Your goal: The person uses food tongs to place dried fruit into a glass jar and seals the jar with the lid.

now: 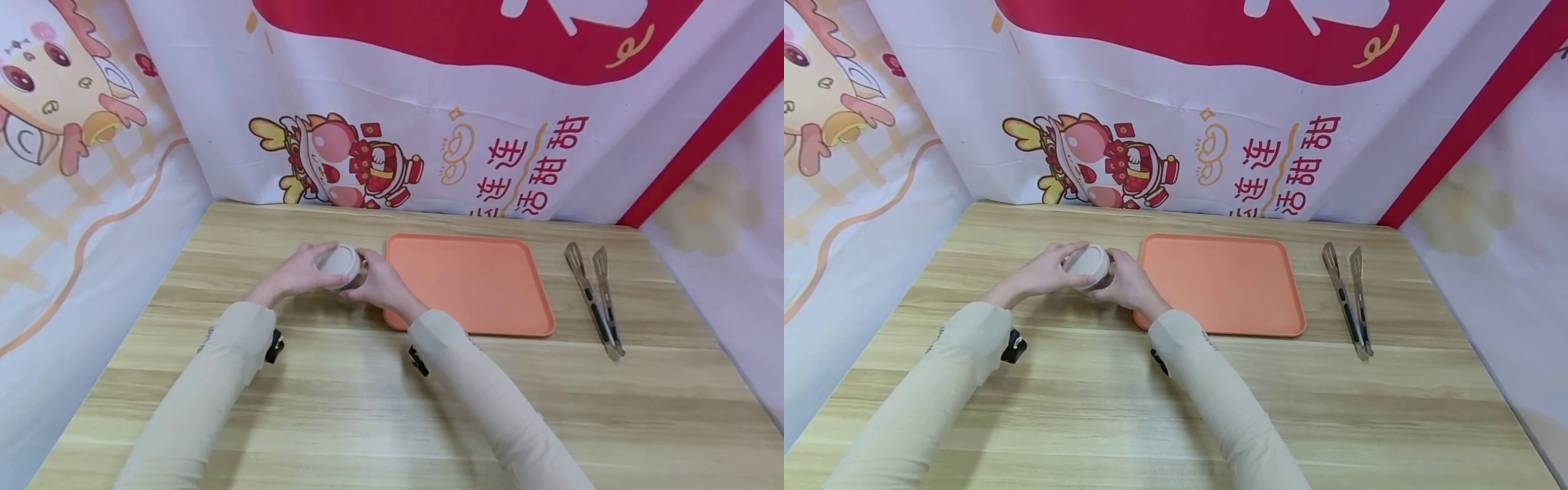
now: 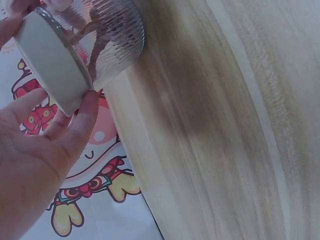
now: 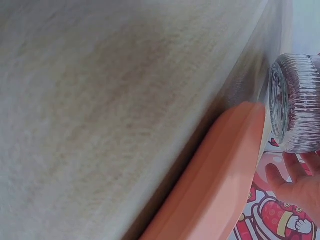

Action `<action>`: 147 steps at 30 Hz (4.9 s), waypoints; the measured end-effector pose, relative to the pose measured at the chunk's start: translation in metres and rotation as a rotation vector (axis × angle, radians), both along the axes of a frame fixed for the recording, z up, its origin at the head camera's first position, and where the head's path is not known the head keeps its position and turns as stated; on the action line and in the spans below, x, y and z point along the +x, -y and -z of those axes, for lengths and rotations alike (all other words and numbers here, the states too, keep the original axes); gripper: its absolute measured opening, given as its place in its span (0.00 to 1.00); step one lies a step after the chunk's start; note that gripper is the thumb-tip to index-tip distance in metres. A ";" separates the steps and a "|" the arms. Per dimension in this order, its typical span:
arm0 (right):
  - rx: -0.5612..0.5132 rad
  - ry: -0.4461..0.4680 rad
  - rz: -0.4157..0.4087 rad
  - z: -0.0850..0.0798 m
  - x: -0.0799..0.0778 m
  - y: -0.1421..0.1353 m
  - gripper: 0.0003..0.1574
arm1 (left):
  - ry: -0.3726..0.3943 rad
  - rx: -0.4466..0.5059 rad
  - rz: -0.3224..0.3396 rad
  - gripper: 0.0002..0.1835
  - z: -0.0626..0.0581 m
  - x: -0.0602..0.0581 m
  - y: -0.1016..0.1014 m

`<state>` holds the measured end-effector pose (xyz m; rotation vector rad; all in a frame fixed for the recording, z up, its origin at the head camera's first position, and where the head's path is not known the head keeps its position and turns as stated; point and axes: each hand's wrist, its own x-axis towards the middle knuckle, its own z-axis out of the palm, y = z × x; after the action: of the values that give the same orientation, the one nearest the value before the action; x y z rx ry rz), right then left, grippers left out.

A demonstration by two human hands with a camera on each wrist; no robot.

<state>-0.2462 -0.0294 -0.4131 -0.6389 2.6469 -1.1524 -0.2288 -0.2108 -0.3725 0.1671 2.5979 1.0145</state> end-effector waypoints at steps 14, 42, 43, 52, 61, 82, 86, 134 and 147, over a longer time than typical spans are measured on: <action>0.007 -0.008 0.000 0.000 0.000 0.000 0.54 | 0.010 0.023 0.001 0.46 0.002 0.001 0.001; 0.000 0.008 0.000 -0.001 -0.001 0.000 0.54 | -0.044 0.061 -0.092 0.48 0.004 -0.001 -0.002; 0.002 0.001 -0.001 -0.001 -0.001 0.000 0.54 | -0.041 0.069 -0.096 0.49 0.004 -0.001 -0.001; -0.010 0.021 0.008 -0.002 0.000 0.000 0.53 | 0.016 0.102 -0.002 0.45 0.000 0.000 0.005; -0.012 -0.002 -0.007 -0.002 0.000 -0.001 0.53 | -0.041 0.116 -0.075 0.42 0.005 0.001 -0.002; -0.027 -0.009 -0.007 -0.001 -0.001 -0.003 0.54 | -0.053 0.103 -0.030 0.49 0.001 0.000 0.003; -0.035 0.010 0.004 0.000 -0.003 -0.004 0.54 | -0.064 0.099 -0.020 0.49 0.002 0.000 0.001; 0.000 0.027 0.044 0.005 0.000 0.000 0.53 | 0.001 0.214 0.030 0.54 0.008 0.003 0.027; -0.015 0.089 0.042 0.006 -0.001 0.000 0.53 | -0.015 0.225 0.045 0.52 0.010 0.000 0.030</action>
<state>-0.2476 -0.0295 -0.4191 -0.5247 2.5908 -1.1850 -0.2292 -0.2404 -0.3823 0.2882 2.4753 1.2923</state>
